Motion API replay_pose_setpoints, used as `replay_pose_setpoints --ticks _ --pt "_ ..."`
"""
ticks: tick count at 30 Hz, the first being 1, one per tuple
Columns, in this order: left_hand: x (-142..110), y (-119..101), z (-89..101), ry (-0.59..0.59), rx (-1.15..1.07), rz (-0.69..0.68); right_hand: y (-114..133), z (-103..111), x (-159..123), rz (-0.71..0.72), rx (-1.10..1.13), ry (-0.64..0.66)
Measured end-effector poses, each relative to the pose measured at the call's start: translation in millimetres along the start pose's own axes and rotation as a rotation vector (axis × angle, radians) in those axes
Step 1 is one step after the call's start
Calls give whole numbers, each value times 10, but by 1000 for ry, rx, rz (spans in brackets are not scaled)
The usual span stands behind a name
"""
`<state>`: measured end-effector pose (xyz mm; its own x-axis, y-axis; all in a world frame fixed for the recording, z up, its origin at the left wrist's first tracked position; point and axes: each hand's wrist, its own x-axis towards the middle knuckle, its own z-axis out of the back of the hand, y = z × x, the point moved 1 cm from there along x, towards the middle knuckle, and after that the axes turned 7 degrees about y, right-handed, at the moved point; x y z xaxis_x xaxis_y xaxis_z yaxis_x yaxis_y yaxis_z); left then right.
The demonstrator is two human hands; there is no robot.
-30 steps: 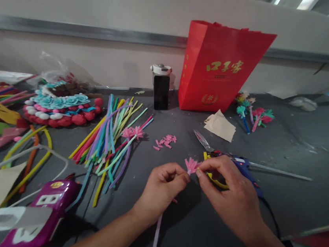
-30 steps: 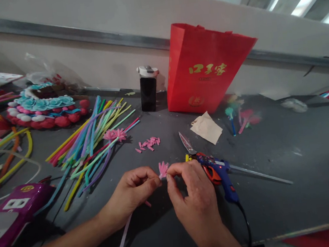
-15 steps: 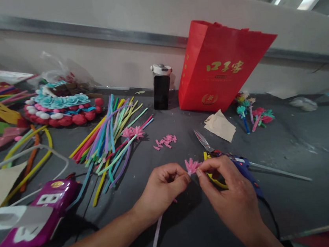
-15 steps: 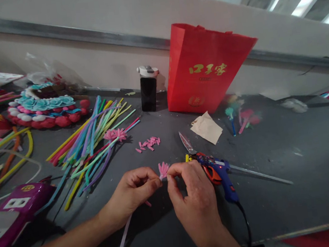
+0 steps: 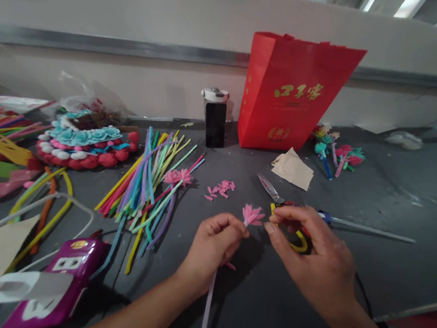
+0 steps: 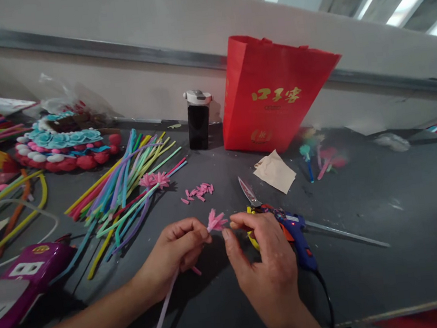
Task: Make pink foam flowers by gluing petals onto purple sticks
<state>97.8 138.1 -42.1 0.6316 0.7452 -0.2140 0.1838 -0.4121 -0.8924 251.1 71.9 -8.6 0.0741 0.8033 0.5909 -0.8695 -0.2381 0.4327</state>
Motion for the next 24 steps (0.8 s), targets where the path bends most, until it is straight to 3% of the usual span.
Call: replay_pose_setpoints --ticks 8,16,24 --pt "37 -2 33 48 -156 17 -15 18 -24 -16 -22 -11" --pt "33 2 29 76 -138 7 1 -2 -11 9 6 18" --pt "36 -12 42 -4 -136 -82 -116 113 -16 -52 -117 -11"
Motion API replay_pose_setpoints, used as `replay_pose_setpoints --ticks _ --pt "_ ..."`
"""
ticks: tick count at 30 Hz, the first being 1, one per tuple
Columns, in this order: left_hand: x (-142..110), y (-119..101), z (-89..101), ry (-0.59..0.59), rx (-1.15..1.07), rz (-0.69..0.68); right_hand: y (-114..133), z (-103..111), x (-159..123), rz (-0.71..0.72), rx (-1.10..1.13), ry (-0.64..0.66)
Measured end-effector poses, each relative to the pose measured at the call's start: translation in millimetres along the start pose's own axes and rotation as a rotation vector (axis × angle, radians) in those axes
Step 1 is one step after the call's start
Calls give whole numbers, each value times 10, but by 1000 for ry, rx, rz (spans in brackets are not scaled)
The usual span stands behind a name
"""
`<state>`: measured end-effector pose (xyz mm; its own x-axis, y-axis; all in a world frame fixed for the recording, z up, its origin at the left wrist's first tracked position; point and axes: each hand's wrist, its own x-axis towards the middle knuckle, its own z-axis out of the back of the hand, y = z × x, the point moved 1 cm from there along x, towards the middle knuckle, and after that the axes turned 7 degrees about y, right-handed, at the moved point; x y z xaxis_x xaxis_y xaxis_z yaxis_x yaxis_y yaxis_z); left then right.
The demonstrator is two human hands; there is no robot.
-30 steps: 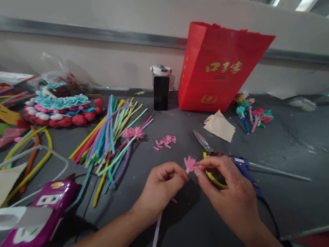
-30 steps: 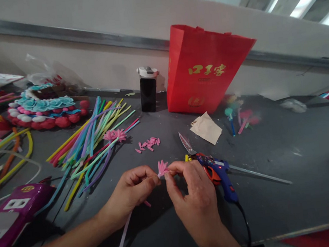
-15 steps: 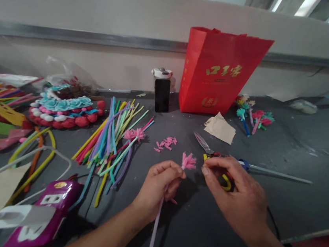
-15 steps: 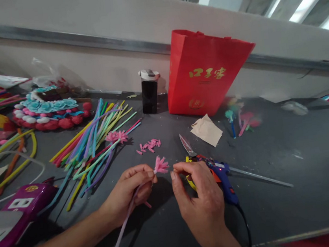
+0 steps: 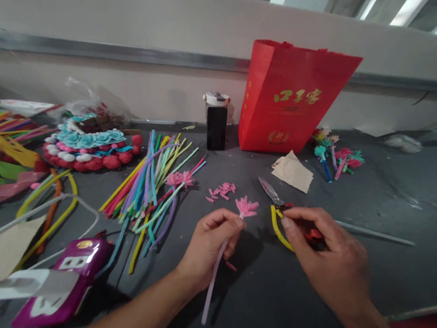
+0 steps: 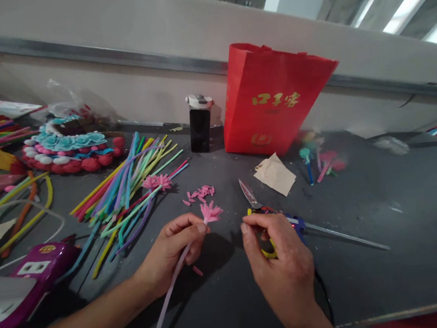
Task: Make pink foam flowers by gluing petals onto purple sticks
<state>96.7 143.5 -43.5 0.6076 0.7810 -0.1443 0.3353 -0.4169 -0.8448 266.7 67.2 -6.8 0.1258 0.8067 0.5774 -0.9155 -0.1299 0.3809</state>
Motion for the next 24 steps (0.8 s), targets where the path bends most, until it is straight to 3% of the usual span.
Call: replay_pose_setpoints --ticks 11,20,24 --pt "27 -59 22 -68 -45 -88 -1003 84 -291 -199 -375 215" --pt "35 -100 64 -97 -88 -120 -1115 71 -407 -573 -249 403" --pt "30 -145 77 -124 -106 -143 -1310 86 -445 -618 -138 451"
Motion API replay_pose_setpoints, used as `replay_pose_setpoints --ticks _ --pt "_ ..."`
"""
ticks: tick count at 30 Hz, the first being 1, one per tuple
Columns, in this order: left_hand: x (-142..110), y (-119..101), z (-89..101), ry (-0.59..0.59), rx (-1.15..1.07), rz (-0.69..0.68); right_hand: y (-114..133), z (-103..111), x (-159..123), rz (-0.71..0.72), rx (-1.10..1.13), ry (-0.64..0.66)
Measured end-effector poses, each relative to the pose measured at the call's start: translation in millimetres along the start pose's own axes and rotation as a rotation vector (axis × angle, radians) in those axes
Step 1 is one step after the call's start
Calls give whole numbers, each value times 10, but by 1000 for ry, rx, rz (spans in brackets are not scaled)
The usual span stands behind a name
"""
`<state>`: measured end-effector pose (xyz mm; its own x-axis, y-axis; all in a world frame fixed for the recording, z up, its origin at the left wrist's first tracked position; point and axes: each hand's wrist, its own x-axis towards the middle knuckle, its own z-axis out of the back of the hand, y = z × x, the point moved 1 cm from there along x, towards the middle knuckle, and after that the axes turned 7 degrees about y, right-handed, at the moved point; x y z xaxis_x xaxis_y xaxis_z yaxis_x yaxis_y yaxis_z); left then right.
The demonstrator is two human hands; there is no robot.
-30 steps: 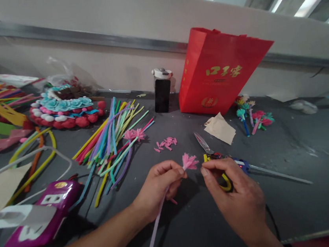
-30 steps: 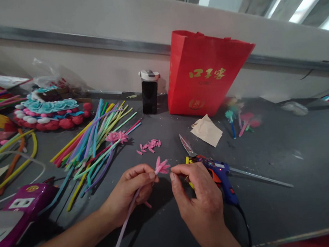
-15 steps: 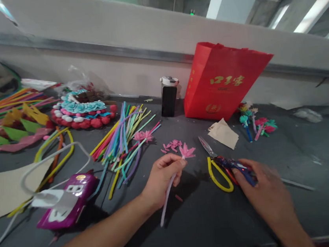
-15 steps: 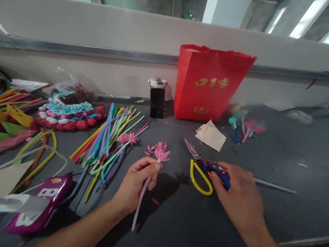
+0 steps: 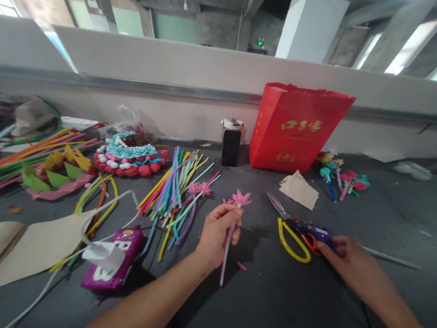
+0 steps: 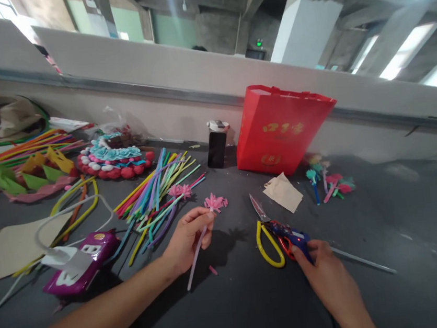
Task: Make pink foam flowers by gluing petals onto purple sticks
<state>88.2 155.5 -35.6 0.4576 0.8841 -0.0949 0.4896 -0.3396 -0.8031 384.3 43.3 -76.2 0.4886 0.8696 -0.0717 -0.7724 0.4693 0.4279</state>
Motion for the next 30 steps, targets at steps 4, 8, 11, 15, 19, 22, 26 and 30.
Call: replay_pose_setpoints --ticks 4,8,11,15,19,22,26,30 --pt "-6 -25 -5 -13 -18 -29 -17 45 26 34 123 33" --pt "-7 -13 7 -26 -25 -41 72 151 -39 -82 372 139" --pt "5 12 32 -28 -42 -36 67 208 -84 -186 662 191" --pt "15 37 60 9 -78 -28 41 186 -101 -160 1127 204" --pt "7 21 68 39 -68 -3 128 187 -136 -138 1341 108" --pt "5 11 71 33 -73 1 309 260 -200 -67 1363 103" --pt "3 23 65 28 -98 -7 606 328 -305 -29 1361 79" --pt "-8 37 42 4 -111 29 760 268 -338 53 1318 -4"
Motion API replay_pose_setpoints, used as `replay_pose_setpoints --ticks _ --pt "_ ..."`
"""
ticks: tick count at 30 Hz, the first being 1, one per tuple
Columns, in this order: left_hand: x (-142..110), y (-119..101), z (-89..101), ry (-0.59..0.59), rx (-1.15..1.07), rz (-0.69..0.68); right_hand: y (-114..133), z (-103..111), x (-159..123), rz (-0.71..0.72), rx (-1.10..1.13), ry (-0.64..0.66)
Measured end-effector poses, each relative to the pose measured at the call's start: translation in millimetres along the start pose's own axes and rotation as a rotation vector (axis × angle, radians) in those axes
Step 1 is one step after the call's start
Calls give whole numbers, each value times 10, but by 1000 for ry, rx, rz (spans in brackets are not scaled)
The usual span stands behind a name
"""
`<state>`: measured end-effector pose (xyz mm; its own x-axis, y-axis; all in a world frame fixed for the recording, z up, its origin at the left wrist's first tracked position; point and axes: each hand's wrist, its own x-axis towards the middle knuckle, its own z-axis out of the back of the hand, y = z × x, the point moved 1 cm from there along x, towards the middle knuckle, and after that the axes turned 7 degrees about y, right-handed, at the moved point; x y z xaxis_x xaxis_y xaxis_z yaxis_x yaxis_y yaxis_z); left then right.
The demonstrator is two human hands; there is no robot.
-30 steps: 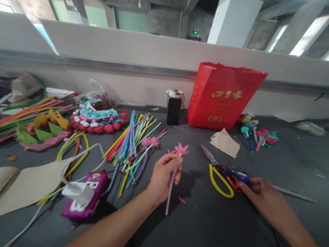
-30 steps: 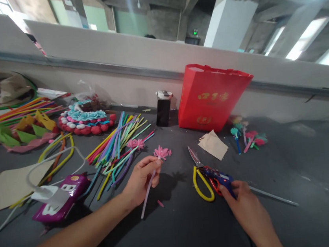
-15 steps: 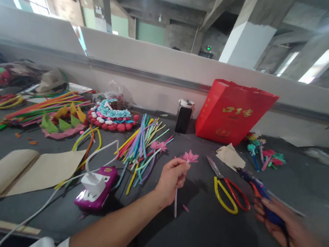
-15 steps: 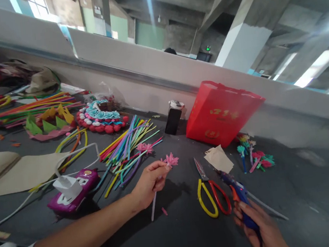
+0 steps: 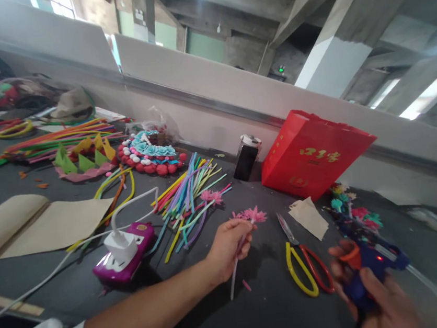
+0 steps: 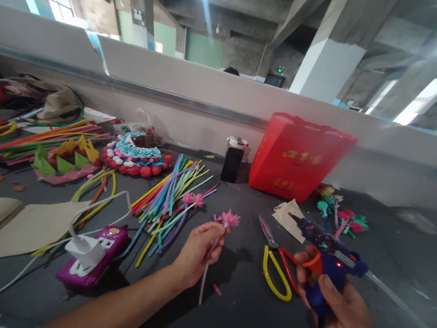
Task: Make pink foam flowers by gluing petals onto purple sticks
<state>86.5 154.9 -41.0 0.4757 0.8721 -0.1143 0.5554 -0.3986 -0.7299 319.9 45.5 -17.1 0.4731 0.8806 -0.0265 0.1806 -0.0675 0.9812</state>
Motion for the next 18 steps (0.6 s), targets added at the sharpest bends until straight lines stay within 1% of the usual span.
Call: replay_pose_setpoints --ticks 3,5,7,9,11,14,16,18 --pt "7 10 -3 5 -1 -10 -57 -41 16 52 -46 29" --pt "18 19 8 17 -9 -16 -79 -104 18 39 -49 118" --pt "26 28 21 23 -19 -1 -87 -213 4 13 -36 221" --pt "27 32 30 20 -30 20 -97 -332 -18 -3 -64 272" --pt "23 31 31 13 -36 37 -116 -410 -34 22 -186 255" --pt "17 25 25 -6 -36 44 -161 -425 -45 98 -498 207" --pt "17 24 21 -16 -35 46 -196 -419 -58 142 -670 221" --pt "18 25 17 -21 -33 49 -233 -439 -86 177 -768 224"
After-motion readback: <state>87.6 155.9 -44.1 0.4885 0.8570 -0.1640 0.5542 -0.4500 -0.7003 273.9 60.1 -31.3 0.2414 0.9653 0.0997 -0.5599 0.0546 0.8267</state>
